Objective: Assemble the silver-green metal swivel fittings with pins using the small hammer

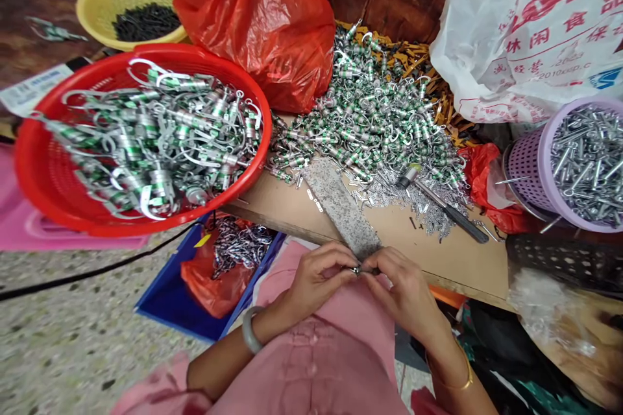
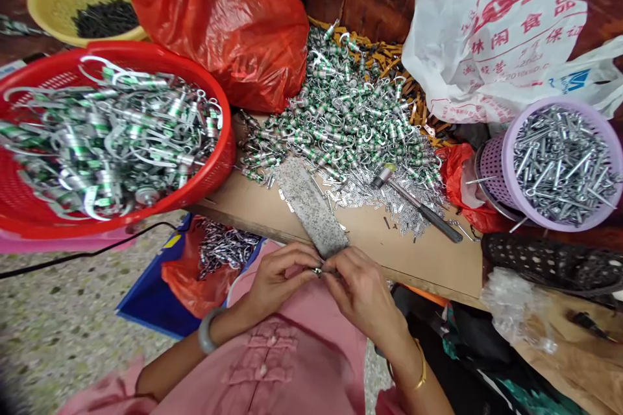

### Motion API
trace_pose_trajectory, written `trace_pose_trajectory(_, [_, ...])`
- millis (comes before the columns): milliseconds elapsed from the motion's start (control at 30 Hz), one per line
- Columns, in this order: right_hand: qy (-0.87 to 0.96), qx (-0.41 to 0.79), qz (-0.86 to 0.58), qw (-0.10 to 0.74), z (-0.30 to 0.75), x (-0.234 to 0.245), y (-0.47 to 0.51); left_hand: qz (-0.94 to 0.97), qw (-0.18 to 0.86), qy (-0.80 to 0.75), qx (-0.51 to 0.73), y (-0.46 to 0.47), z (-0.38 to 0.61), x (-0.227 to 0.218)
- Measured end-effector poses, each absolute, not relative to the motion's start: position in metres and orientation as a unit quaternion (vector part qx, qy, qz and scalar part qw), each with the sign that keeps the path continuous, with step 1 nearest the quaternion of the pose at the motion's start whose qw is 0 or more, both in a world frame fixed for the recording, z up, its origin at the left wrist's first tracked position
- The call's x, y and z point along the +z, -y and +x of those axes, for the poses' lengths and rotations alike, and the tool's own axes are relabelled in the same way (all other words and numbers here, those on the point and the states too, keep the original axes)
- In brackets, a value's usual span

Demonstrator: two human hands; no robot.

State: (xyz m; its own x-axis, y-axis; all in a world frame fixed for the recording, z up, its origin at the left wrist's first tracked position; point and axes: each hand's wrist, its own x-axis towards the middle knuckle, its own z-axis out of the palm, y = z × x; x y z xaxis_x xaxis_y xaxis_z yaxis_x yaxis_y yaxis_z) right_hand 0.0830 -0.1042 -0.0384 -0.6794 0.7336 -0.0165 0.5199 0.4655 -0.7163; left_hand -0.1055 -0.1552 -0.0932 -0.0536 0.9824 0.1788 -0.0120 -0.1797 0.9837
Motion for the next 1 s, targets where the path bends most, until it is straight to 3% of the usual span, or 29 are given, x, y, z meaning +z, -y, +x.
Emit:
trace_pose_trajectory(300, [0.876,0.311,-0.350,0.116,0.084,-0.037,0.107,0.511,0.433,-0.483,0.564,0.164,-0.100,-0.094])
trace_pose_trajectory(533, [0.831,0.361,-0.390,0.162,0.083,-0.044,0.119,0.400,0.492,-0.507,0.584,0.162,-0.103,-0.098])
trace_pose_trajectory(700, [0.826,0.343,-0.399,0.202,0.086,-0.051,0.118,0.566,0.415,-0.502,0.505,0.155,-0.113,-0.086])
trace_pose_trajectory(867, [0.790,0.413,-0.397,0.219,0.090,-0.051,0.113,0.499,0.564,-0.473,0.458,0.150,-0.116,-0.082])
trace_pose_trajectory(1000, [0.727,0.476,-0.476,0.134,0.096,-0.055,0.122,0.324,0.705,-0.477,0.413,0.155,-0.105,-0.093])
